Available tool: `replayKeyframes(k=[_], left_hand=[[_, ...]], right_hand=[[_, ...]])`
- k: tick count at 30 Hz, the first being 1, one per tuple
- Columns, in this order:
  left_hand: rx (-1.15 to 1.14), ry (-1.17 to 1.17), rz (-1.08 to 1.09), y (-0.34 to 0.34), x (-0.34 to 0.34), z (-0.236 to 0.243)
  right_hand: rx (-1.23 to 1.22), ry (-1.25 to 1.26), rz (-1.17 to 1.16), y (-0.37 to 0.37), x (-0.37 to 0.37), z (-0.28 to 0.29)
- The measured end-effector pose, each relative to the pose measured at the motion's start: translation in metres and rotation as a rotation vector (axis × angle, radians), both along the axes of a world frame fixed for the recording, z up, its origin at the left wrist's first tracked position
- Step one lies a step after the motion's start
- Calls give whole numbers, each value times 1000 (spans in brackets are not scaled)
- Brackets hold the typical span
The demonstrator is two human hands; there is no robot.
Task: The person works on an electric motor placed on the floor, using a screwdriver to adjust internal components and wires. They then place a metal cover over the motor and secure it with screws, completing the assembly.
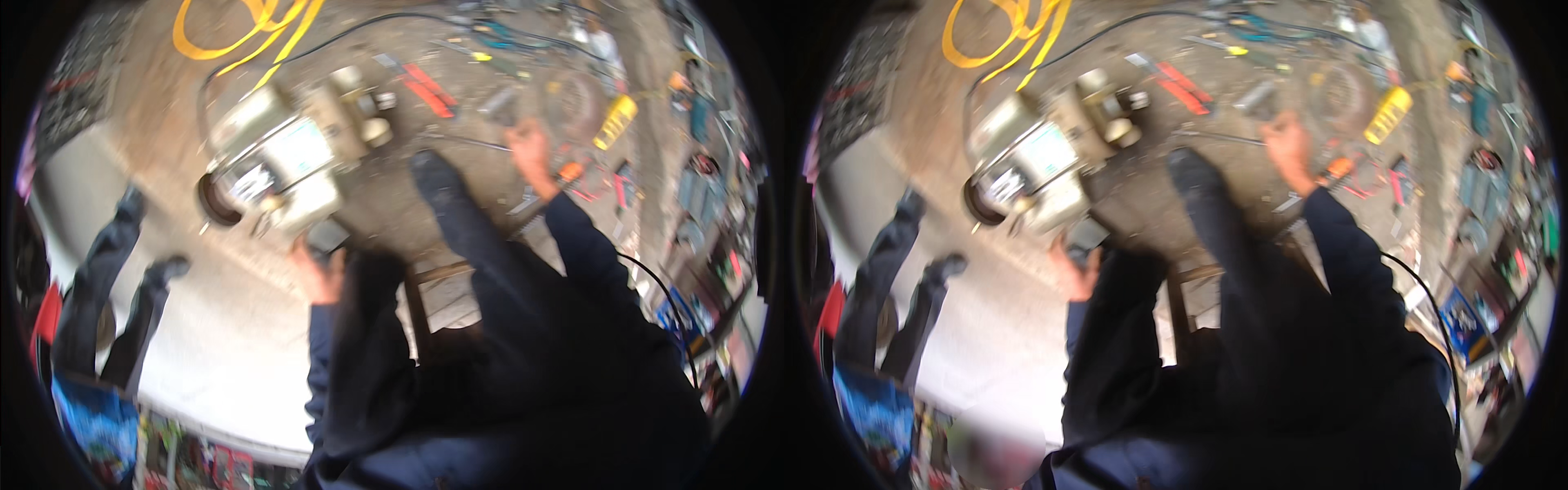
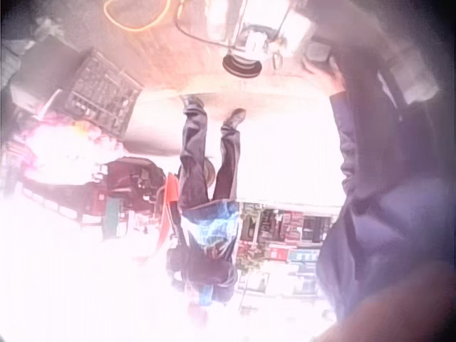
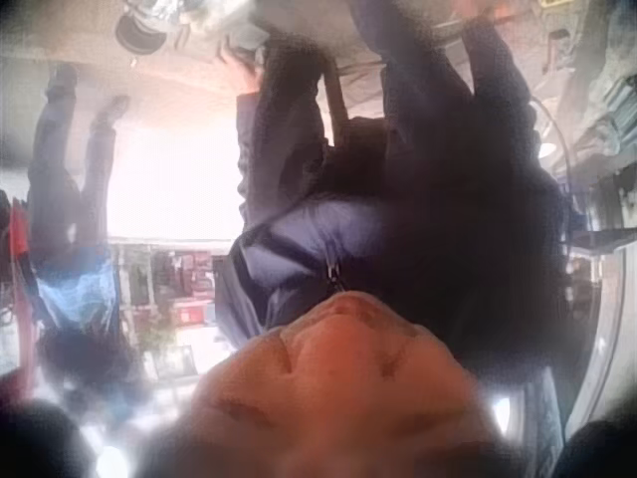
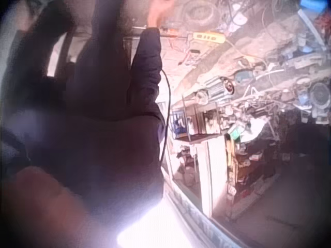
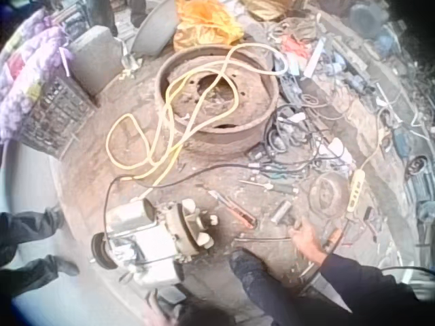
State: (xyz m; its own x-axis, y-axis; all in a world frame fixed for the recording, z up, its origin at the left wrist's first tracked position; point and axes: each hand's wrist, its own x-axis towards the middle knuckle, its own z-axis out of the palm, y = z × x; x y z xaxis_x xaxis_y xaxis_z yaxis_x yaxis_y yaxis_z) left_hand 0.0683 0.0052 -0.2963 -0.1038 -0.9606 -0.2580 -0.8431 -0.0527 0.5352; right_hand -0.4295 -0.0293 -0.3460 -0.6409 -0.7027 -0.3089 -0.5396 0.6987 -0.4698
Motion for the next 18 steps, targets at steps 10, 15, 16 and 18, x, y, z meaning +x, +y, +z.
replayKeyframes(k=[10,15,16,18], left_hand=[[388,-353,-169,-23,-13,-35],[143,-58,-21,-24,6,4],[114,14,20,-27,11,22],[129,66,130,-37,22,65]], right_hand=[[-190,-404,269,-57,104,45],[-355,-646,233,-106,143,100],[-375,-683,274,-119,150,111],[-411,-750,327,-148,165,132]])
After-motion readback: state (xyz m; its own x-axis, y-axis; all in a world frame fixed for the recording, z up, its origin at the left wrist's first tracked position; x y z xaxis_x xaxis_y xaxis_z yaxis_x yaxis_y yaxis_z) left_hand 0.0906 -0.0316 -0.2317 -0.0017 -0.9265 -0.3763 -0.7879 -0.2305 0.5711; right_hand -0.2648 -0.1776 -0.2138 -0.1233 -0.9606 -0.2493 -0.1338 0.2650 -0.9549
